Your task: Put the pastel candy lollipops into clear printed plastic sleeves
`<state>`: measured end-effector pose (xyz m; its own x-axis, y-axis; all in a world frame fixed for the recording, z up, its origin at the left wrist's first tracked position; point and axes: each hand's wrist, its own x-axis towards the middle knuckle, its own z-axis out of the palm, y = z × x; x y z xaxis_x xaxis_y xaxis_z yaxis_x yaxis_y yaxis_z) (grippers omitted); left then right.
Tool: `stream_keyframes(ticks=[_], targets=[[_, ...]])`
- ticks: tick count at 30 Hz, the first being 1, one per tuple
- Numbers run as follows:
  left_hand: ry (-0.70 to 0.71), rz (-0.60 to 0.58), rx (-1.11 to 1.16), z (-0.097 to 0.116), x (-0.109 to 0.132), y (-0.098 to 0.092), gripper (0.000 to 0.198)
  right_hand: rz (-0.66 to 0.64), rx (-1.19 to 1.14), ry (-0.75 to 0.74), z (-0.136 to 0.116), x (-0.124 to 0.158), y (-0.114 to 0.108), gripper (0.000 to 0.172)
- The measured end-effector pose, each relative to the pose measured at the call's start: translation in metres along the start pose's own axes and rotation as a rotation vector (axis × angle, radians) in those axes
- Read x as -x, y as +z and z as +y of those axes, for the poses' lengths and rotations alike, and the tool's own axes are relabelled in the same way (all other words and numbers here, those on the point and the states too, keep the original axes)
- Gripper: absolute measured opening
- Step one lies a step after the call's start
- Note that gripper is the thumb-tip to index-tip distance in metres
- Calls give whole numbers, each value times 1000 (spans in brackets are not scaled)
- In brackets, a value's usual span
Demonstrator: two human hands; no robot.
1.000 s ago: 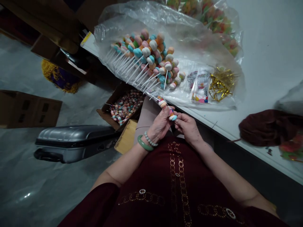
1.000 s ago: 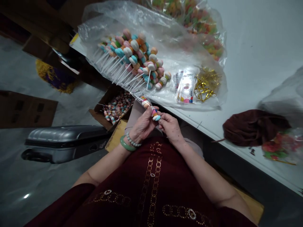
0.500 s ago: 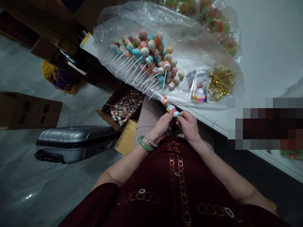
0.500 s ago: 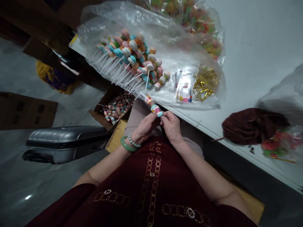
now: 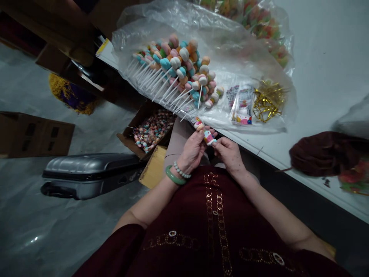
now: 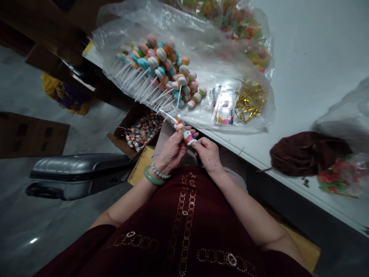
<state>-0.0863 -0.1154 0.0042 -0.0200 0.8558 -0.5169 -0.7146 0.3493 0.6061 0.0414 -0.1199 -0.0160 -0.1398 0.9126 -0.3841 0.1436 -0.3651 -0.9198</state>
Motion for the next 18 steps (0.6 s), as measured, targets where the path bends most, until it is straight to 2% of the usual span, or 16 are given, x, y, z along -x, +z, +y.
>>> stream_keyframes(ticks=[6,10,14,18], targets=[[31,43,-50,-19,5,-1,24,159,275,-111,6,-3,4,35],[38,43,-44,-23,4,2,19,254,321,-244,3,-3,8,31],[27,21,-10,-19,4,6,16,238,324,-316,1,-4,6,28],[-9,36,-31,-14,4,5,18,209,583,-435,3,-3,2,19]])
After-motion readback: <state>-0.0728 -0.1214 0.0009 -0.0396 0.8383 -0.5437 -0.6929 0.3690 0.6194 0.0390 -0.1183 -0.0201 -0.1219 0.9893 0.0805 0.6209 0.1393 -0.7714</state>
